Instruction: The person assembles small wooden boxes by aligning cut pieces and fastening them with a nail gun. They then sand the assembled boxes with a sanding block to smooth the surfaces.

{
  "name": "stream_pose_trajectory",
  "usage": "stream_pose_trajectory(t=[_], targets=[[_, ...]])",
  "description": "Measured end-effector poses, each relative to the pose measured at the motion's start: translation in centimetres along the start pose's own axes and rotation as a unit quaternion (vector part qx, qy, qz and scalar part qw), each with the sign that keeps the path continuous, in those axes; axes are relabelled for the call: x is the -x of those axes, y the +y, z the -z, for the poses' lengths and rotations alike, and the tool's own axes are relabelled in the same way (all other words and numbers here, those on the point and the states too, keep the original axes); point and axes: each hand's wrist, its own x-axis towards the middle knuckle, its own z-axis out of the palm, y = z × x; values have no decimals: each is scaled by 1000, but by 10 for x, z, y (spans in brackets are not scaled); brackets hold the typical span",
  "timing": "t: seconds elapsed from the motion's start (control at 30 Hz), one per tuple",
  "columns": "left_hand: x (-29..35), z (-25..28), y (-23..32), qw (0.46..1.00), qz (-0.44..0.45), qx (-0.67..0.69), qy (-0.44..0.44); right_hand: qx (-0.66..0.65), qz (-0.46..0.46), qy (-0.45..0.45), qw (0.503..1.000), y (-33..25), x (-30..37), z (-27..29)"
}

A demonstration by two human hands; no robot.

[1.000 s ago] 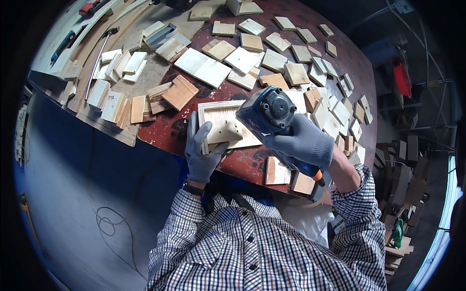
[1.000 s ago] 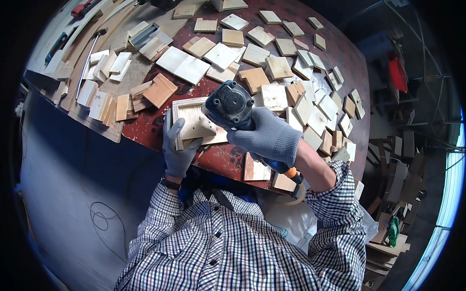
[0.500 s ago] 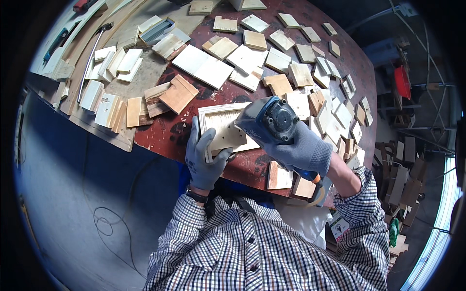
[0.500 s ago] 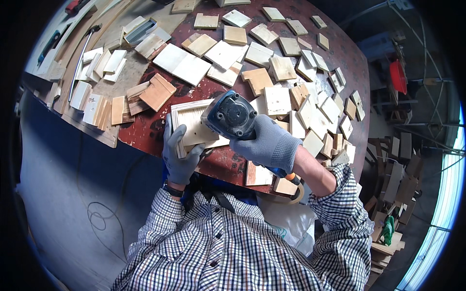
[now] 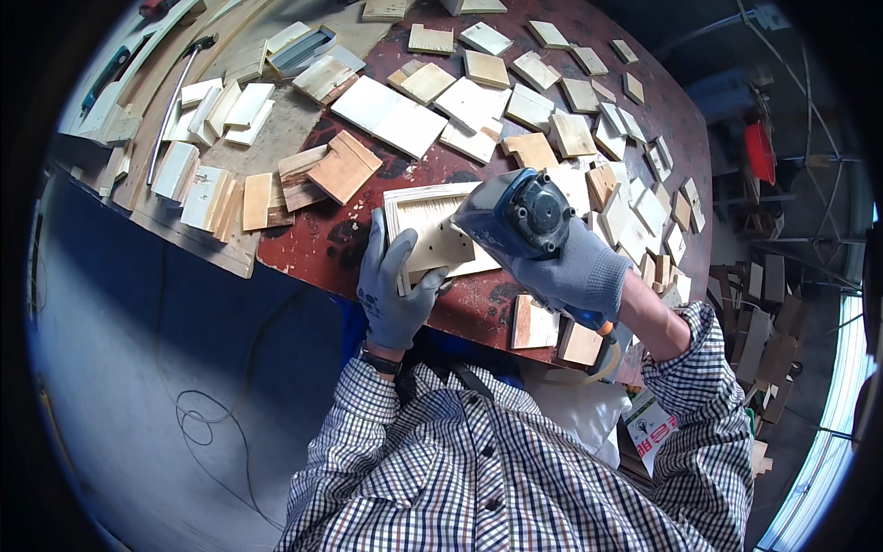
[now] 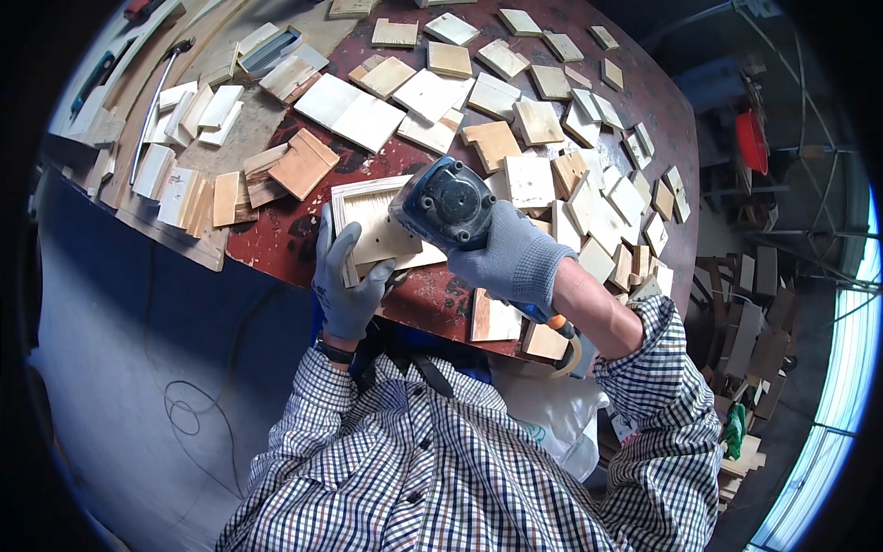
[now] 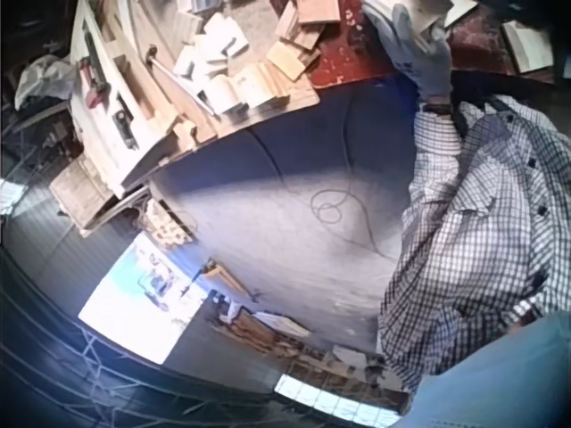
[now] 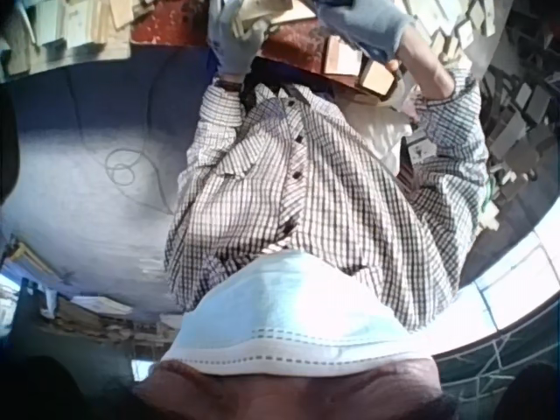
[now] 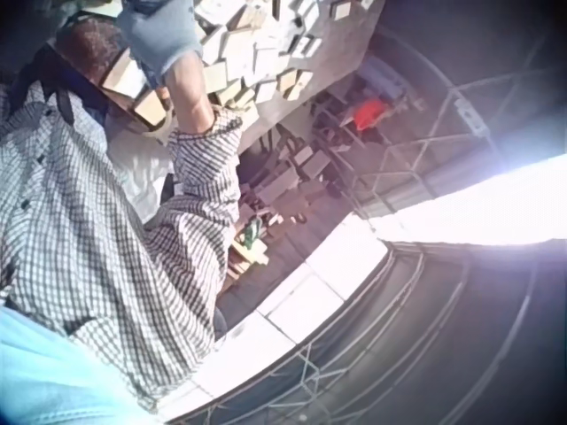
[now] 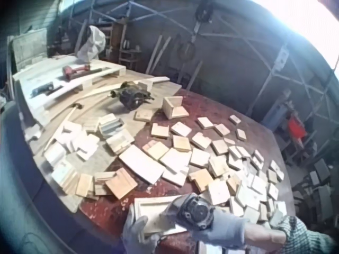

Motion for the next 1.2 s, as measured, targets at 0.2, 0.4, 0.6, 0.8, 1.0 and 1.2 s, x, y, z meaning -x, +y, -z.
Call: stream_pose_trajectory(t=[0.2, 0.4, 0.6, 0.8, 1.0, 1.2], targets=[[-3, 3, 15, 997, 73, 24, -12, -27, 12, 0, 1000, 1, 5, -2], [0, 4, 16, 982, 170, 70, -36, -22, 53, -26, 998, -8, 14, -23], [4, 4, 10, 993, 111, -5, -27, 0, 48, -34, 998, -10, 13, -37], [8, 0, 6, 998, 65, -17, -2, -2, 46, -50, 998, -5, 13, -34], [10, -1, 4, 1000, 14, -26, 2, 21, 43, -60, 997, -2, 7, -30], [9, 3, 16, 999, 49, -13, -13, 52, 35, -63, 996, -1, 6, -36]])
